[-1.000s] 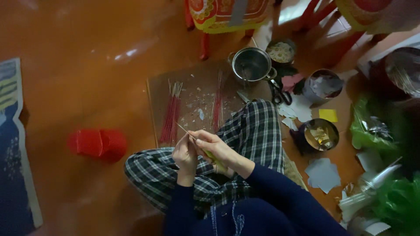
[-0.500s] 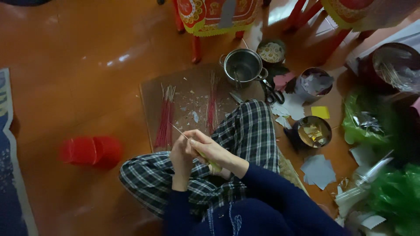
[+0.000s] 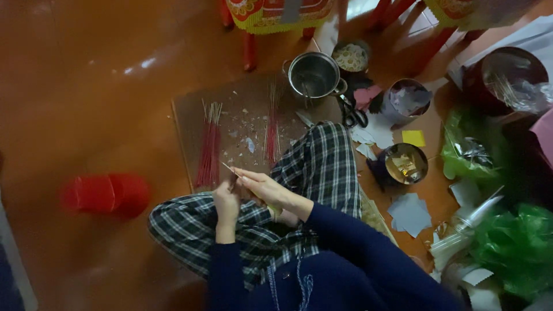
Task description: Trimming the ends of incense sticks using a small knife
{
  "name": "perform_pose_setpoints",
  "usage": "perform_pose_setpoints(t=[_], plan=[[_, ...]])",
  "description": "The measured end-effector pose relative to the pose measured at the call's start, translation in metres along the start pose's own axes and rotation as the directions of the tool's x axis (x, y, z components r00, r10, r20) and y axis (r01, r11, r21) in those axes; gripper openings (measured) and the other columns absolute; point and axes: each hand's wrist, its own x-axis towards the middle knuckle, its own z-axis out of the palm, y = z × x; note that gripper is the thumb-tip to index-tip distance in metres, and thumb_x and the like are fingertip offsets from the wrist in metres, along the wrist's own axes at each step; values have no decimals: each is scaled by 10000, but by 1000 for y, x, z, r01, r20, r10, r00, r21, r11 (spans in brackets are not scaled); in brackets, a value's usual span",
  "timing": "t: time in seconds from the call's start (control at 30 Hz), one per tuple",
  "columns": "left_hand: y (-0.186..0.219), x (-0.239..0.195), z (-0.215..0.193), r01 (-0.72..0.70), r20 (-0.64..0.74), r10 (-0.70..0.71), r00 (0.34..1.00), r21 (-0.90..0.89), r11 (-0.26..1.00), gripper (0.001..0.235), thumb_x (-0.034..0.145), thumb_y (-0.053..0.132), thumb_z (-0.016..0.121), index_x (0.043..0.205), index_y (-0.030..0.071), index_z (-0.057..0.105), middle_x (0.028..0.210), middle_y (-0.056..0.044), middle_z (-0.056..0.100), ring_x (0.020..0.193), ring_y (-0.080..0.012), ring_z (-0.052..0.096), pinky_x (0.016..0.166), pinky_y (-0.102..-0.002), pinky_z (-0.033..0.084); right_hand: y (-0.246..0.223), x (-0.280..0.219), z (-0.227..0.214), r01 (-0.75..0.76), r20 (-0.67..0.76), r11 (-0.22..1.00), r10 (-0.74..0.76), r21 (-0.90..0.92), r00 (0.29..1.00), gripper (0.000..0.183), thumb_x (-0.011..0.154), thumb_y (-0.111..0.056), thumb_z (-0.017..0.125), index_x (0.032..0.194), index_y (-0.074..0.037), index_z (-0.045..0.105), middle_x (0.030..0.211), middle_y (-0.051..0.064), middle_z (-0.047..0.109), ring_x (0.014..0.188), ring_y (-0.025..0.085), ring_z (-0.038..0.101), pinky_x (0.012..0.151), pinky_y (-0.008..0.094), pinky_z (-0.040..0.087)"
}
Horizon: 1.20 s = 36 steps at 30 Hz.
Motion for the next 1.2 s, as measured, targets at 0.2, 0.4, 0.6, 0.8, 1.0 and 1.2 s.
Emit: perform_pose_setpoints(t=[0.2,0.4,0.6,0.8,1.0,1.2], plan=[[-10,3,-9,275,203,-198,959,-495,824,213,954,164,620,1117,69,718,987,-121,723,950,-221,661,796,-379,520,13,4,-3,-37,25,999,37,16,999,413,1000,-137,439,1404,-136,523,575,94,490,345,127,408,271,208,294],[35,9,-26,265,99,-259,961,-597,757,428,936,246,676,1285,21,572,1249,-168,597,1165,-229,534,1000,-391,436,22,10,-9,-54,74,998,52,23,996,419,1003,-155,450,1418,-137,502,601,97,483,349,139,431,282,219,291],[46,6,-27,-95,-302,72,951,-64,993,476,831,157,803,1246,93,579,1147,-100,551,993,-270,597,835,-359,504,37,27,-9,-88,102,995,91,-40,991,412,1021,-175,427,1424,-136,501,586,85,483,350,141,401,279,234,270],[30,9,-18,-229,-361,251,898,103,968,132,859,140,783,973,81,754,896,-22,663,803,-221,660,675,-314,543,60,35,-13,-63,90,996,69,-67,994,410,1025,-162,437,1430,-168,500,546,86,473,336,163,421,270,249,300],[27,8,-23,-196,-372,205,906,61,979,72,871,100,768,922,55,742,861,-50,680,816,-274,676,702,-336,542,110,59,-31,-81,90,990,92,-120,992,410,1012,-184,452,1419,-182,509,587,88,527,371,144,460,273,257,355],[83,19,-79,-178,-442,201,874,92,980,13,909,53,738,901,63,737,827,-61,674,793,-294,669,721,-379,521,215,107,-95,-220,77,951,241,-216,967,494,1038,-280,470,1508,-158,380,1174,154,460,907,230,492,582,350,470]])
